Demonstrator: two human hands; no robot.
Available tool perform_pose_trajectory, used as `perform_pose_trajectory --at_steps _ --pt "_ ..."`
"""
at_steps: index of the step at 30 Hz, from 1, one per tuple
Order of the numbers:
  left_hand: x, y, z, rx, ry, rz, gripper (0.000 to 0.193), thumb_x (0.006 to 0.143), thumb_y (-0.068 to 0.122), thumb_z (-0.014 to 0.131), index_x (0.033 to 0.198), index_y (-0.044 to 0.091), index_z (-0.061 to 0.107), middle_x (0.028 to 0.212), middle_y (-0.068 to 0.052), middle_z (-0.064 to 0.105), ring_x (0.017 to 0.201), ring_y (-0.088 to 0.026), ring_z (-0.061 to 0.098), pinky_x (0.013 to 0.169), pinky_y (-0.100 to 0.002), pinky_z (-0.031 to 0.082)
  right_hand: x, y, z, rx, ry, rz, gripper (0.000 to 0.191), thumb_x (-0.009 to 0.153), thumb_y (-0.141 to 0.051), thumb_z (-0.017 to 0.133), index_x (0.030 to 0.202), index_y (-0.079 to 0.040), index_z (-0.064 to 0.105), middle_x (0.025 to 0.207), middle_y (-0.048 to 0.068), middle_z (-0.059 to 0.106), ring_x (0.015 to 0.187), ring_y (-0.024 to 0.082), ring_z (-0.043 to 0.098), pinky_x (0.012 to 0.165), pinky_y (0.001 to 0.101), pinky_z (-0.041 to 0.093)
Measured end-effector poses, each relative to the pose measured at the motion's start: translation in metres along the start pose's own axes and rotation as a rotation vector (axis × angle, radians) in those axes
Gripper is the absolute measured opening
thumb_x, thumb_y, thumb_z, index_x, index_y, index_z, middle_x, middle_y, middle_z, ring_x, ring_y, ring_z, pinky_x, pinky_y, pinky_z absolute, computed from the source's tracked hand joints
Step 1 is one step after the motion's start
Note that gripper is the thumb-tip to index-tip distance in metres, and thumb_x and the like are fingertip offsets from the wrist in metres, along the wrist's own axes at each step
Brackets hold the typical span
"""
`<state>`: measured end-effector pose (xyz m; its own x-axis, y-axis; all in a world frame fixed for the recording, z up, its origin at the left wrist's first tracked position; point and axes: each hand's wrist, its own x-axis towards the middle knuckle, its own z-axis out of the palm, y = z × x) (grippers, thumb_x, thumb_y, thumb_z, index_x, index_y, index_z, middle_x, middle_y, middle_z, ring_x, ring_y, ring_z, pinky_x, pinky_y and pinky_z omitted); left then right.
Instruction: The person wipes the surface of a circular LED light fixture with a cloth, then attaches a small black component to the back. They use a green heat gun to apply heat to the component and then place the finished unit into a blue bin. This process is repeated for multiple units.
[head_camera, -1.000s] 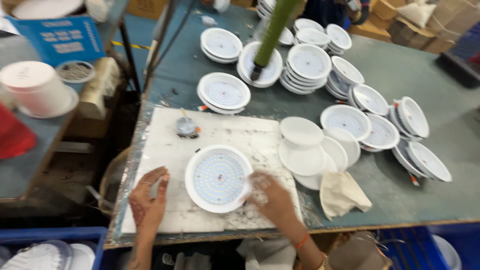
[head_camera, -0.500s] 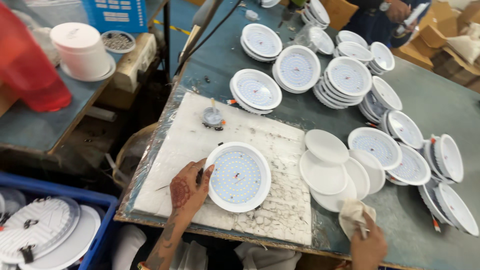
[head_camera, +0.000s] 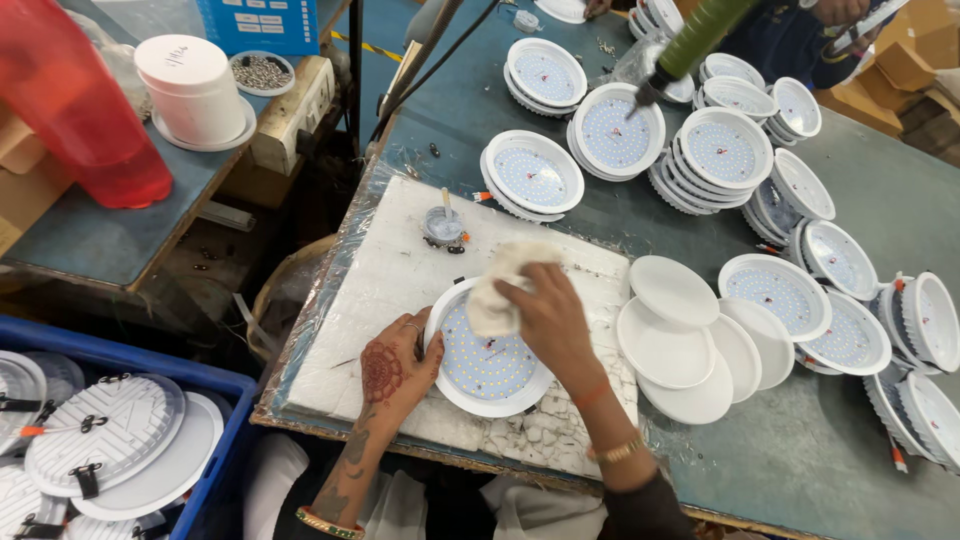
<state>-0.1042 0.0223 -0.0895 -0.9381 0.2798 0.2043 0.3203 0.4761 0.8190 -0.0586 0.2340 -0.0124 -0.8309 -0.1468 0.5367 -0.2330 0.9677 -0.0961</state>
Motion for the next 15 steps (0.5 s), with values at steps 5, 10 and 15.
perform_pose_trajectory --at_steps 5,10,15 --pt "-0.003 -0.01 0.01 0.008 0.014 0.022 0.048 0.088 0.033 0.07 0.13 0.01 0.069 0.114 -0.023 0.071 0.09 -0.036 0.072 0.081 -0.042 0.059 0.011 0.014 0.011 0.087 -0.14 -0.018 0.03 0.076 0.004 0.065 0.102 -0.007 0.076 0.108 0.007 0.067 0.098 0.028 0.064 0.079 0.0387 0.055" --pt "-0.002 -0.008 0.012 0.03 0.018 0.023 0.047 0.09 0.035 0.069 0.13 0.011 0.069 0.116 -0.024 0.071 0.094 -0.037 0.073 0.083 -0.043 0.059 -0.042 0.026 -0.016 0.044 -0.188 0.213 0.02 0.082 -0.003 0.068 0.098 -0.008 0.079 0.089 0.009 0.067 0.073 0.028 0.067 0.067 0.0409 0.054" --pt "-0.002 0.002 0.004 -0.033 -0.101 -0.133 0.048 0.09 0.036 0.064 0.133 0.014 0.067 0.109 -0.018 0.074 0.084 -0.032 0.074 0.079 -0.04 0.06 -0.096 -0.017 -0.039 0.054 -0.224 0.372 0.024 0.08 0.0 0.064 0.096 -0.008 0.078 0.087 0.008 0.069 0.066 0.028 0.068 0.061 0.0409 0.054"
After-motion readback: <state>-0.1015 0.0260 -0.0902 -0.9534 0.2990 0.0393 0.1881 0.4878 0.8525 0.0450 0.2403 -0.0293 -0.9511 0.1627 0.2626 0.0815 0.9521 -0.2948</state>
